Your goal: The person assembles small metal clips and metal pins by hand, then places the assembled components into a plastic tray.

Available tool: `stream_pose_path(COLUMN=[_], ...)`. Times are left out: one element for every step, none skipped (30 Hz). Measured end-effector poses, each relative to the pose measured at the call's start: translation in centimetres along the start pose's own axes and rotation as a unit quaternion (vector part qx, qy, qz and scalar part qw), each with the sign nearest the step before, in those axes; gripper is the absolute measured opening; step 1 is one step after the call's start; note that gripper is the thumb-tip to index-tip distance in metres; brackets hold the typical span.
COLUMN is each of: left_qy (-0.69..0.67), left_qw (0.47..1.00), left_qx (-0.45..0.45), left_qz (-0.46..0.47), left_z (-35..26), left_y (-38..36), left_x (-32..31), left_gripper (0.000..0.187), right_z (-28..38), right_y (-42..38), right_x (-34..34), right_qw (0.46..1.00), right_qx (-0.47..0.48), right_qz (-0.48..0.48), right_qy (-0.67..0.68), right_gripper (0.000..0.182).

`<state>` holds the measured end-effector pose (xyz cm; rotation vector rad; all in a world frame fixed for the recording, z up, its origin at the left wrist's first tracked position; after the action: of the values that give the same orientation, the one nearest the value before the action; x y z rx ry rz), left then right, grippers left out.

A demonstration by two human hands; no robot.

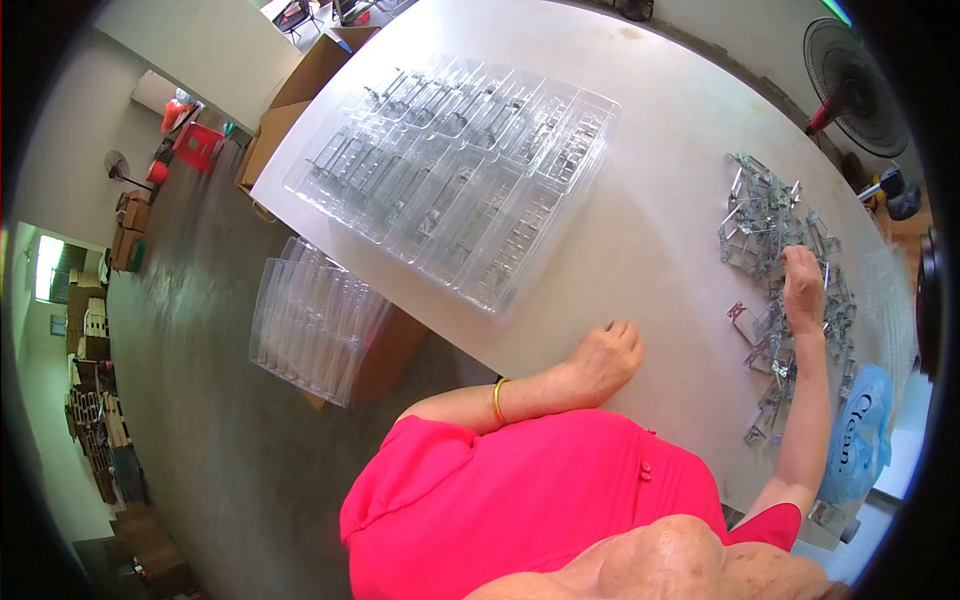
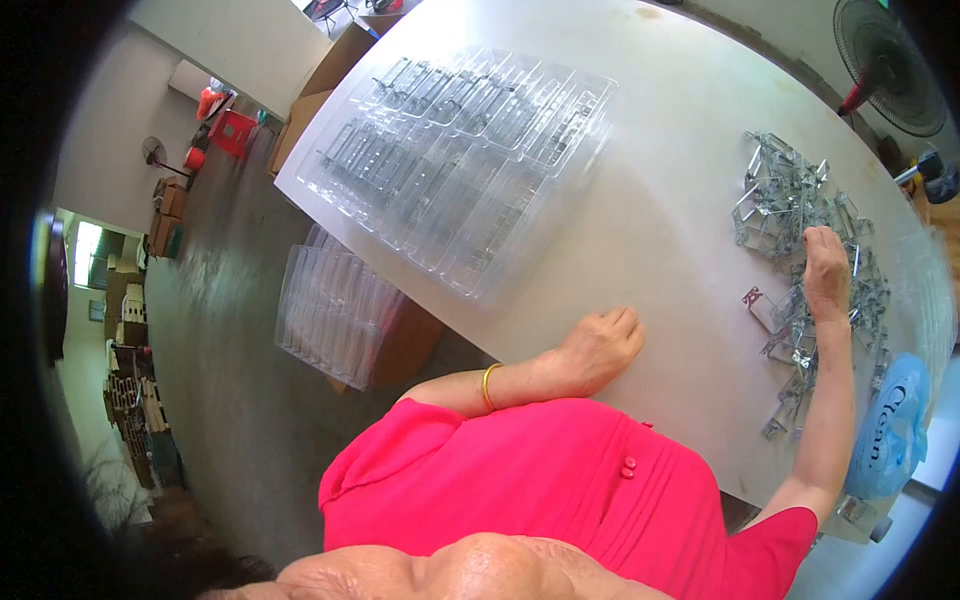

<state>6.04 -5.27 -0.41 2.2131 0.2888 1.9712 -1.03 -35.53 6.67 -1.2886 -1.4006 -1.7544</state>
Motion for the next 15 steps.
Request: stream_pose_path(left_qy=[-0.001, 0.001, -0.002, -0.015, -0.039, -0.065, -0.134, -0.200, -0.213, -0.339, -0.455, -0.459, -0.611, -0.737, -0.737], left_qw=[1.000, 0.999, 0.996, 0.996, 0.997, 0.997, 0.990, 0.979, 0.977, 0.938, 0.882, 0.880, 0.772, 0.635, 0.635], left_qx=[0.001, 0.015, 0.024, 0.010, 0.011, 0.010, 0.021, 0.033, 0.018, 0.067, 0.121, 0.120, 0.169, 0.214, 0.215], left_qz=[0.003, -0.041, -0.088, -0.088, -0.067, -0.042, -0.025, -0.004, 0.006, -0.007, -0.019, -0.010, 0.038, 0.082, 0.087], left_z=[0.0, 0.2, 0.1, -0.2, 0.3, 0.5, 1.0, 1.4, 0.8, 1.5, 2.4, 2.2, 2.2, 1.7, 1.7], left_y=[-0.2, -0.3, -0.1, 0.1, 0.1, 0.0, 0.0, 0.3, 0.5, 0.6, 0.6, 0.9, 0.9, 0.7, 0.9], left_x=[-0.5, -0.5, -0.2, -0.1, 0.0, 0.0, 0.6, 1.3, 1.9, 2.3, 2.4, 2.6, 1.3, 0.0, 0.0], left_gripper=[0.020, 0.019, 0.018, 0.018, 0.017, 0.017, 0.020, 0.026, 0.026, 0.033, 0.040, 0.040, 0.041, 0.041, 0.041], right_z=[0.9, 2.0, 3.0, 4.0, 5.1, 6.1, 6.2, 6.6, 7.9, 9.4, 10.9, 12.4, 13.9, 15.0, 16.5], right_y=[0.1, 0.2, -0.1, -0.4, -0.7, -1.3, -2.5, -4.1, -5.5, -6.6, -7.4, -8.2, -8.9, -9.5, -9.9], right_x=[0.3, 1.7, 3.3, 4.0, 5.0, 5.5, 4.4, 3.1, 2.2, 1.2, 1.0, 0.4, -0.1, -0.3, -0.9], right_qw=[1.000, 0.999, 0.997, 0.996, 0.986, 0.967, 0.932, 0.879, 0.814, 0.735, 0.703, 0.655, 0.604, 0.600, 0.545], right_qx=[-0.001, 0.006, 0.009, -0.001, -0.035, -0.072, -0.140, -0.207, -0.251, -0.287, -0.288, -0.281, -0.272, -0.278, -0.277], right_qz=[0.002, -0.037, -0.075, -0.072, -0.086, -0.102, -0.082, -0.070, -0.073, -0.078, -0.092, -0.094, -0.096, -0.098, -0.083], right_qy=[0.002, 0.017, 0.026, 0.043, 0.135, 0.224, 0.325, 0.423, 0.519, 0.609, 0.644, 0.695, 0.743, 0.743, 0.787], right_gripper=[0.011, 0.012, 0.013, 0.015, 0.015, 0.014, 0.013, 0.012, 0.011, 0.011, 0.012, 0.012, 0.013, 0.013, 0.013])
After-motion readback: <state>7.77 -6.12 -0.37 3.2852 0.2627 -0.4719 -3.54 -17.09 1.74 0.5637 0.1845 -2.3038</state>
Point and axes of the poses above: each hand's wrist, its own y-axis towards the middle knuckle, its own x-axis out of the back of the hand, z = x × y, the point moved 10 cm from there along y, towards the middle knuckle, and after that the axes turned 4 degrees about y, right-handed, at the moved point
